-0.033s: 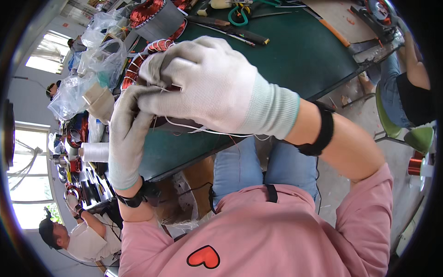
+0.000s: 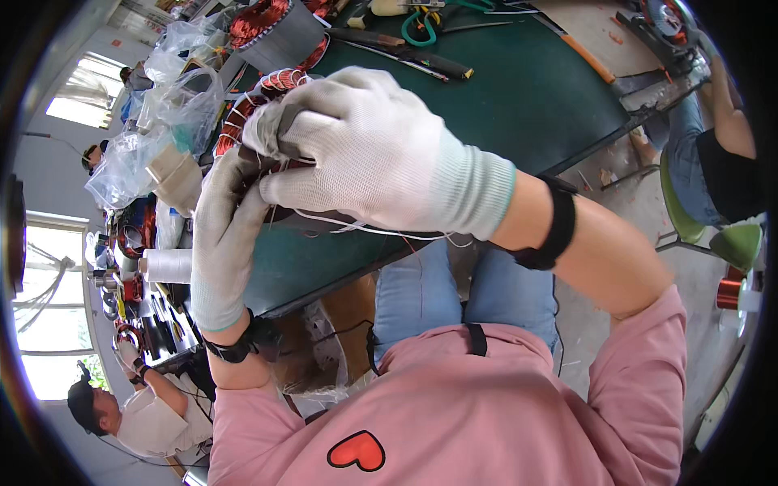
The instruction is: The person is winding and securing wire around motor stators using thread, scissors, and a wooden mallet.
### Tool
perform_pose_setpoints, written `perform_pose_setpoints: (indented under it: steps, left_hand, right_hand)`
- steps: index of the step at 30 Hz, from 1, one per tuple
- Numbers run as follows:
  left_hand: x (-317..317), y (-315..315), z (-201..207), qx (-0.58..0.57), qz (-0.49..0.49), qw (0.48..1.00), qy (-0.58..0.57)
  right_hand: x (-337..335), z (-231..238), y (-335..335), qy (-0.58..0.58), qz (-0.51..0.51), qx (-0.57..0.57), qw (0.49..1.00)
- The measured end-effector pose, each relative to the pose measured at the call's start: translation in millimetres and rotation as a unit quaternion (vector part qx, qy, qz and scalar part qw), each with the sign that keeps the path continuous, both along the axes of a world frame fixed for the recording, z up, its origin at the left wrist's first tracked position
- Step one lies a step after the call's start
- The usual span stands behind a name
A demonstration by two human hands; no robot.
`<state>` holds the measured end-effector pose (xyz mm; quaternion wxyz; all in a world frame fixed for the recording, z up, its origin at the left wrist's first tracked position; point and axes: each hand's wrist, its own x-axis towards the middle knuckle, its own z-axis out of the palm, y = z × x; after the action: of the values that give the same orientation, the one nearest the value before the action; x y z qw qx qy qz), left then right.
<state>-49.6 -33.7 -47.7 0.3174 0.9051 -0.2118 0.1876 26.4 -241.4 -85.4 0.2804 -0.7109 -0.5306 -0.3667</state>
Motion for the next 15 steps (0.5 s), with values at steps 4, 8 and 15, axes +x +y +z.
perform_pose_setpoints:
  steps: [4,8,15]
  left_hand:
    - [-4,-1,8,0.009,0.024,0.998,0.060]
    - [0,10,12,0.030,-0.044,0.997,0.059]
    - [-14,17,0,0.005,-0.109,0.994,0.032]
  right_hand:
    - [13,-7,13,-0.013,0.044,0.085,0.995]
    - [13,-20,25,-0.098,0.034,0.116,0.988]
    - [-119,1,43,0.402,0.408,0.231,0.786]
